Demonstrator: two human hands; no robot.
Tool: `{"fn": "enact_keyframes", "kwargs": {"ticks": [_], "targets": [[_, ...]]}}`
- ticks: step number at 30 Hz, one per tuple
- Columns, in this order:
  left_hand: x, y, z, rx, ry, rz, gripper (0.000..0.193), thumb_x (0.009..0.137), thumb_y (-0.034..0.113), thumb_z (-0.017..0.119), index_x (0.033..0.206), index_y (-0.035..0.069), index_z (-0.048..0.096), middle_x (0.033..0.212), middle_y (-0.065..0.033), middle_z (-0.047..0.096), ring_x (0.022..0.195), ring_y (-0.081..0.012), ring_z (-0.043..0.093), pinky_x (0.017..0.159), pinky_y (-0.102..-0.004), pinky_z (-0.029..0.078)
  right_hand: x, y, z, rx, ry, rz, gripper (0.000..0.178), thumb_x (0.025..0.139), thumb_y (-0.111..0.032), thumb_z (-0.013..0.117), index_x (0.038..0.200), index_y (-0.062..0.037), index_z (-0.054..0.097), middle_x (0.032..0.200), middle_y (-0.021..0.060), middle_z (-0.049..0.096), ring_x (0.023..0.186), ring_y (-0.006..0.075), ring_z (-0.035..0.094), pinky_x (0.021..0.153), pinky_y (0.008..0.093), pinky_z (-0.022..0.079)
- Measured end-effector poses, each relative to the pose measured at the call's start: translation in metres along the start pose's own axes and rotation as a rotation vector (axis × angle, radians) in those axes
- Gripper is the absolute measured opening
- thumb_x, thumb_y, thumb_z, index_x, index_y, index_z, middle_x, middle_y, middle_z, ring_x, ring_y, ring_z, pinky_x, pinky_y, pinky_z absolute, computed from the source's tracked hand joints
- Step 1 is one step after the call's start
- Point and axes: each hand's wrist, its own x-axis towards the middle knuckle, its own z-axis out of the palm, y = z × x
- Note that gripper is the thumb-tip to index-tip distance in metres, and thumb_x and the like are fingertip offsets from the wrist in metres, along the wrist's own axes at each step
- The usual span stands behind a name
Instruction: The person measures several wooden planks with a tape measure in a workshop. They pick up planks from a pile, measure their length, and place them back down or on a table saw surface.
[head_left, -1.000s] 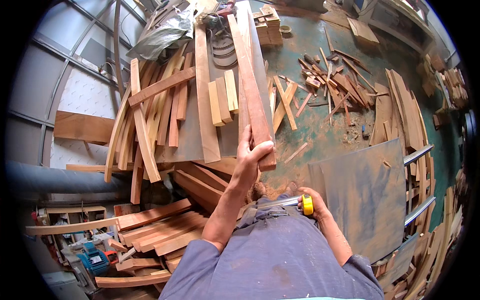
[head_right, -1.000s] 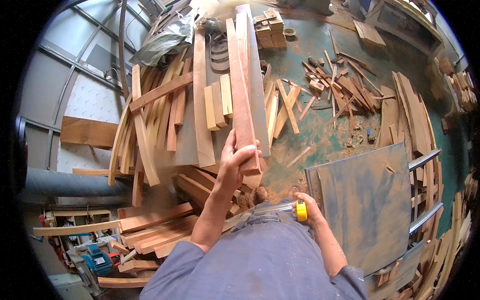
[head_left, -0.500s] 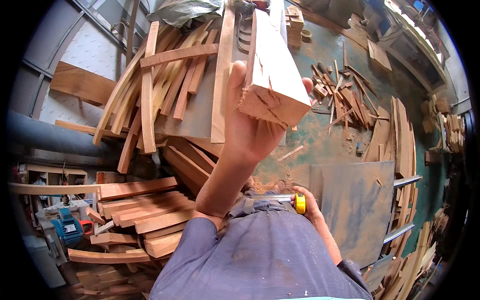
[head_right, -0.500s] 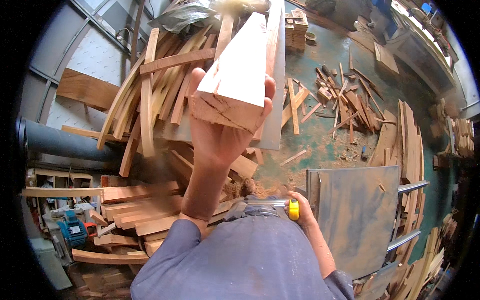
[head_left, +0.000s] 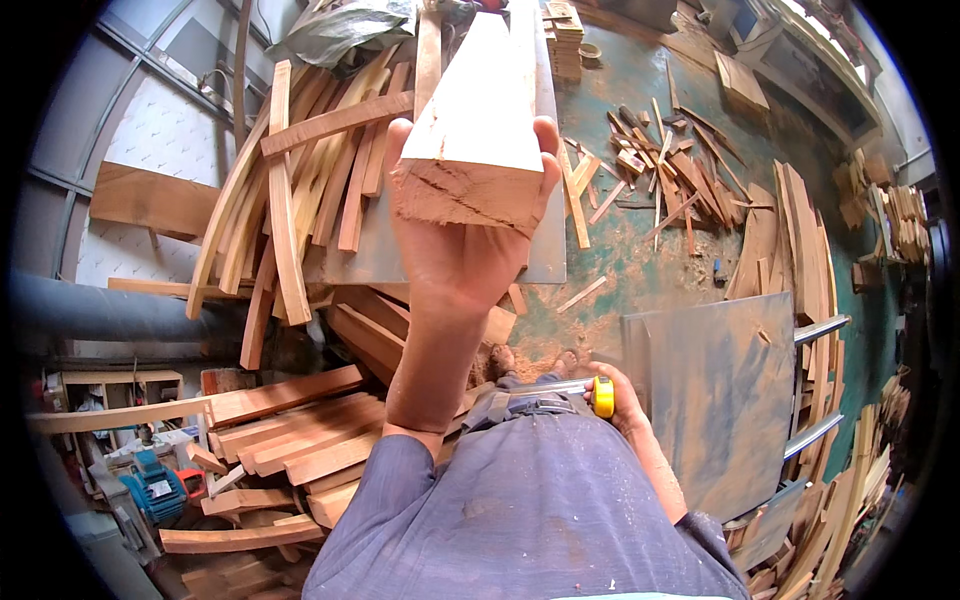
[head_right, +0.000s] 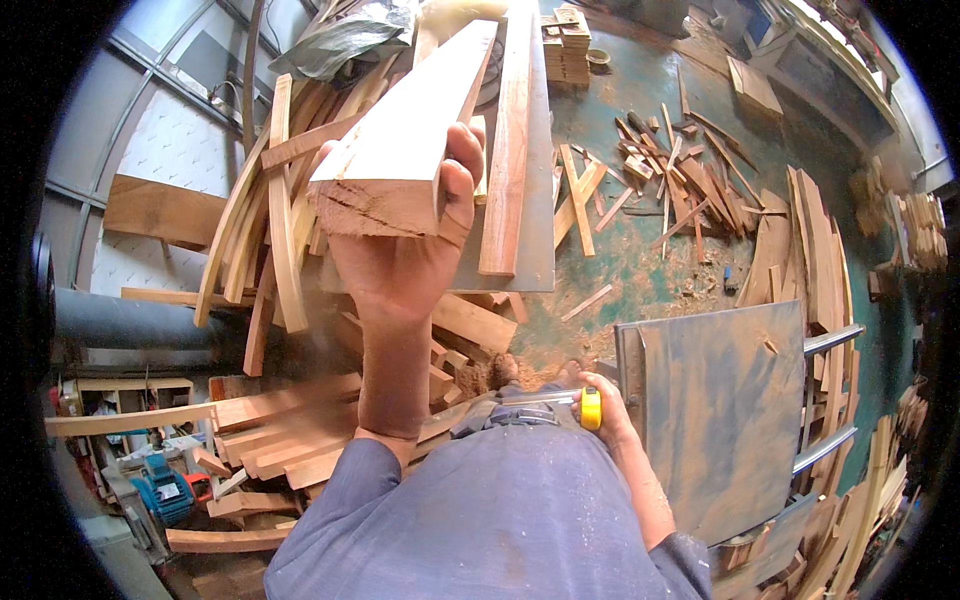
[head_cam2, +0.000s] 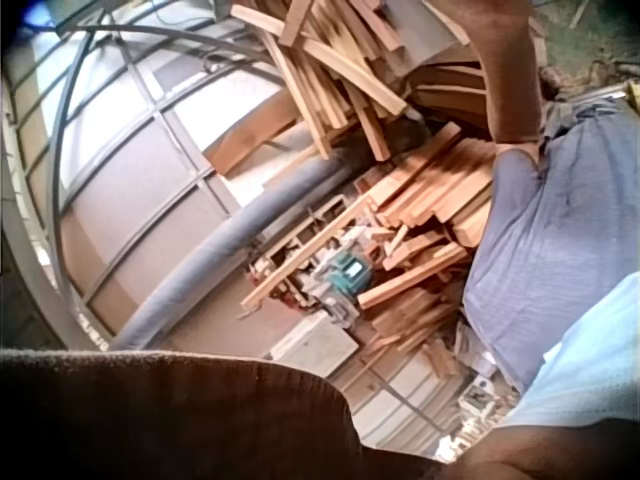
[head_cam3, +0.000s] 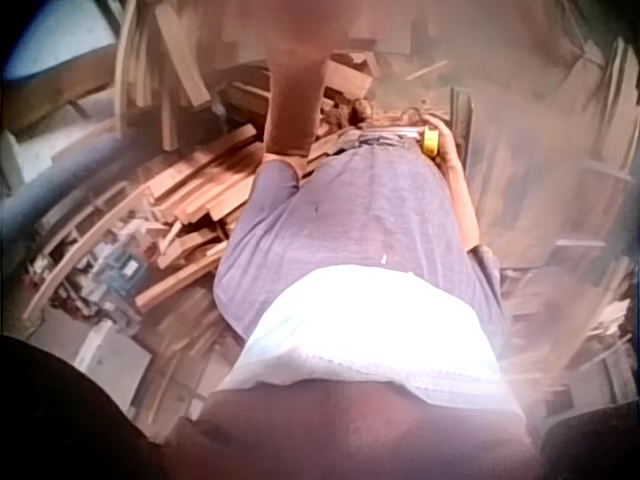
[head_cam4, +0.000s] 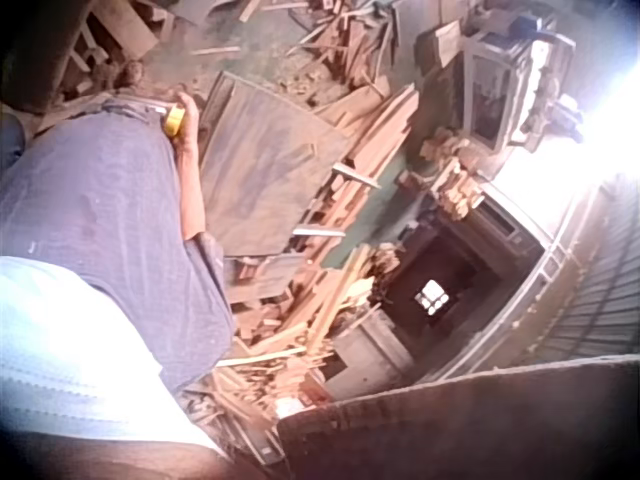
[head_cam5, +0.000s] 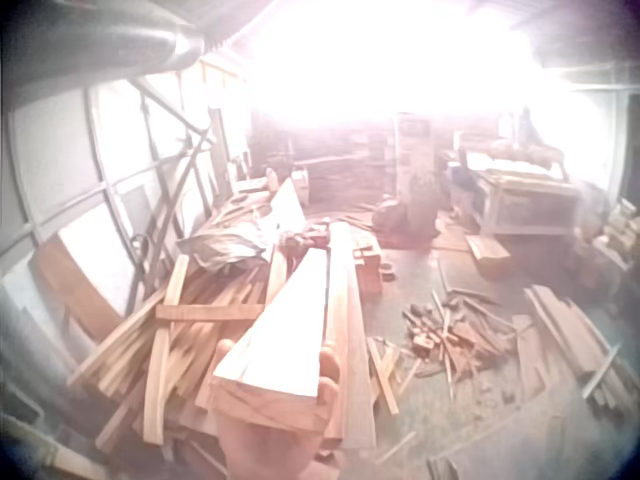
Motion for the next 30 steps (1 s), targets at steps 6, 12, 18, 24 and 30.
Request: {"fn": "enact_keyframes", "kwargs": {"ticks": [6,12,18,24,30], "targets": [[-0.01,0.004,0.003,-0.087,0.134,0.068,0.072,0.096,0.051,0.065,0.146,0.004,0.046,0.141,-0.0205,0.046,0.13,-0.0335,0.05,0.108,-0.0452,0.05,0.007,0.01,-0.004,-0.025,-0.021,-0.048,0.028,0.095,-0.031,0.067,0.115,-0.0115,0.061,0.085,0.0099,0.068,0.069,0.0233,0.067,0.06,0.0347,0.055],[-0.068,-0.006,-0.059,0.183,0.189,0.002,0.08,0.096,0.056,0.062,0.154,0.007,0.037,0.143,-0.0207,0.046,0.115,-0.0303,0.059,0.086,-0.0446,0.056,-0.001,0.008,-0.018,-0.493,-0.119,-0.107,0.063,0.09,-0.038,0.071,0.136,0.0007,0.055,0.117,0.0098,0.066,0.11,0.0182,0.061,0.097,0.0301,0.047],[-0.169,-0.022,-0.166,0.078,0.414,-0.186,0.086,0.09,0.058,0.07,0.153,0.009,0.039,0.14,-0.0182,0.054,0.109,-0.0306,0.062,0.089,-0.0494,0.052,-0.006,0.005,-0.019,-0.712,-0.095,-0.11,0.09,0.084,-0.047,0.075,0.151,0.0014,0.038,0.14,0.0163,0.053,0.132,0.0239,0.05,0.111,0.0339,0.038],[-0.212,-0.022,-0.23,-0.052,0.517,-0.194,0.083,0.088,0.059,0.073,0.144,0.003,0.048,0.129,-0.0169,0.06,0.111,-0.0335,0.065,0.095,-0.0514,0.055,0.014,-0.006,-0.007,0.139,-0.166,-0.097,0.052,0.093,-0.038,0.066,0.133,-0.0069,0.054,0.123,0.0172,0.064,0.099,0.0297,0.07,0.085,0.0484,0.06],[-0.246,-0.009,-0.252,0.723,0.959,-0.139,0.061,0.096,0.049,0.068,0.133,0.002,0.056,0.108,-0.0158,0.066,0.103,-0.0303,0.068,0.089,-0.0427,0.058,-0.003,-0.059,0.058,0.037,-0.298,-0.162,0.048,0.099,-0.039,0.058,0.133,-0.0048,0.057,0.118,0.015,0.067,0.103,0.0283,0.068,0.089,0.0467,0.057]]}}
